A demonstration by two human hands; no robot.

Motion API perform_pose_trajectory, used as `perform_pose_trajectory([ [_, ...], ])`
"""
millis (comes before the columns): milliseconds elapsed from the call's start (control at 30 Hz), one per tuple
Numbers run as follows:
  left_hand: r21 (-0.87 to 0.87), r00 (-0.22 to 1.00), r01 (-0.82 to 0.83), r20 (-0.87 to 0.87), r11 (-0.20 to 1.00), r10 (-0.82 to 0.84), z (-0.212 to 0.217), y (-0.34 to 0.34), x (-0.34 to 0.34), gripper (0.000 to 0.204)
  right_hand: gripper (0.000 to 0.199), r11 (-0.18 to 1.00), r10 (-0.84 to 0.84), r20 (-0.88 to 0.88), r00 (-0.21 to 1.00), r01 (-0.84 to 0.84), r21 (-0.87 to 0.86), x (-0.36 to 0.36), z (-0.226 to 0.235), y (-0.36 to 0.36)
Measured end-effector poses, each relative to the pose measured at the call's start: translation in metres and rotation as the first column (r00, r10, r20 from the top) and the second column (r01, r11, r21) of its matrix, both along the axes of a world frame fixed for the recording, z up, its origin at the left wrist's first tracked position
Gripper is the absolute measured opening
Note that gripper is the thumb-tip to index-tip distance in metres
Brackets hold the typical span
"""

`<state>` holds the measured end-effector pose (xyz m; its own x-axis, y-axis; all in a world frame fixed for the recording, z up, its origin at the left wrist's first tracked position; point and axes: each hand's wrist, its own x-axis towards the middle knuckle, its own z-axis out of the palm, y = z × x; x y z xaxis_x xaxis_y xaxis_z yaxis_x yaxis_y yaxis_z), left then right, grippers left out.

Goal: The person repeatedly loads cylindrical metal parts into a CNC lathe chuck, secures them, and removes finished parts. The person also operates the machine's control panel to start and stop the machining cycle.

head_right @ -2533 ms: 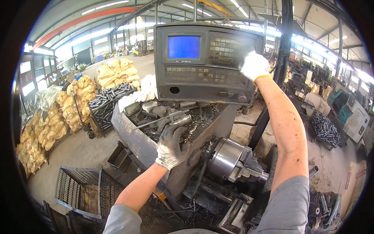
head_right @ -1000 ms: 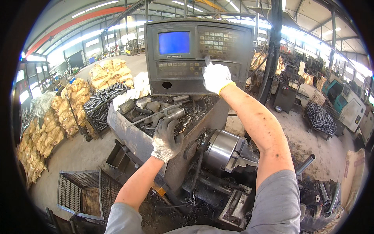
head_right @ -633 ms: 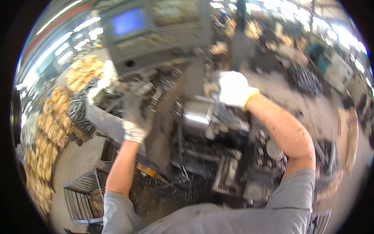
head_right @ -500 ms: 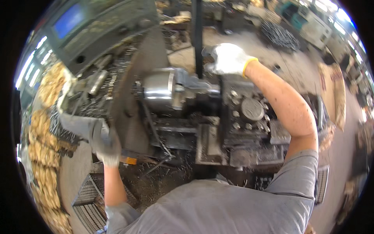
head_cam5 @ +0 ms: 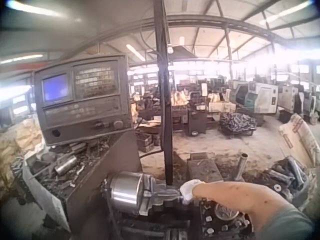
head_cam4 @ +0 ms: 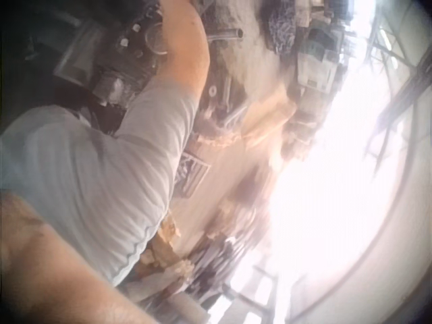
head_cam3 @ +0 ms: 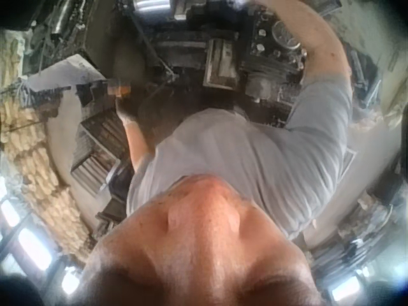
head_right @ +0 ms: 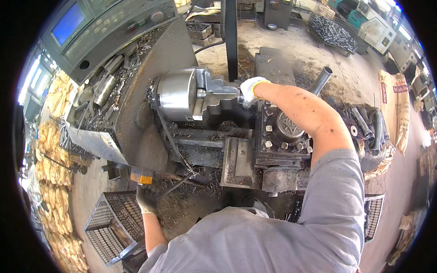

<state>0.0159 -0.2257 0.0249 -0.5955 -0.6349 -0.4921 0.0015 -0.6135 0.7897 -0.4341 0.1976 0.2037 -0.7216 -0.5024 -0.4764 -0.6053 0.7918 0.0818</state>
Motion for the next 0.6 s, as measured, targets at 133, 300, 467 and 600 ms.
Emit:
perform_pose_trajectory([
  [133, 0.036, 0.992, 0.087, -0.095, 0.996, -0.083, -0.007, -0.015, 0.009, 0.034, 0.042, 0.997, 0.045, -0.118, 0.992, -0.037, 0.064, 0.028, 0.039, 0.001],
  [300, 0.054, 0.981, 0.123, -0.160, 0.991, -0.113, -0.023, -0.035, 0.010, 0.028, 0.043, 0.764, -0.111, -0.410, 0.906, -0.186, -0.618, 0.131, 0.109, 0.037],
  [467, 0.123, 0.999, -0.033, -0.006, 0.992, 0.034, 0.010, 0.001, 0.010, 0.030, 0.037, 0.379, 0.051, -0.089, 0.995, -0.102, -0.920, 0.291, 0.088, 0.070],
  [600, -0.982, 0.994, -0.079, -0.092, 0.174, -0.067, 0.088, 0.066, -0.027, 0.013, 0.028, 0.258, -0.160, 0.350, 0.923, 0.382, -0.888, 0.369, 0.044, 0.058],
])
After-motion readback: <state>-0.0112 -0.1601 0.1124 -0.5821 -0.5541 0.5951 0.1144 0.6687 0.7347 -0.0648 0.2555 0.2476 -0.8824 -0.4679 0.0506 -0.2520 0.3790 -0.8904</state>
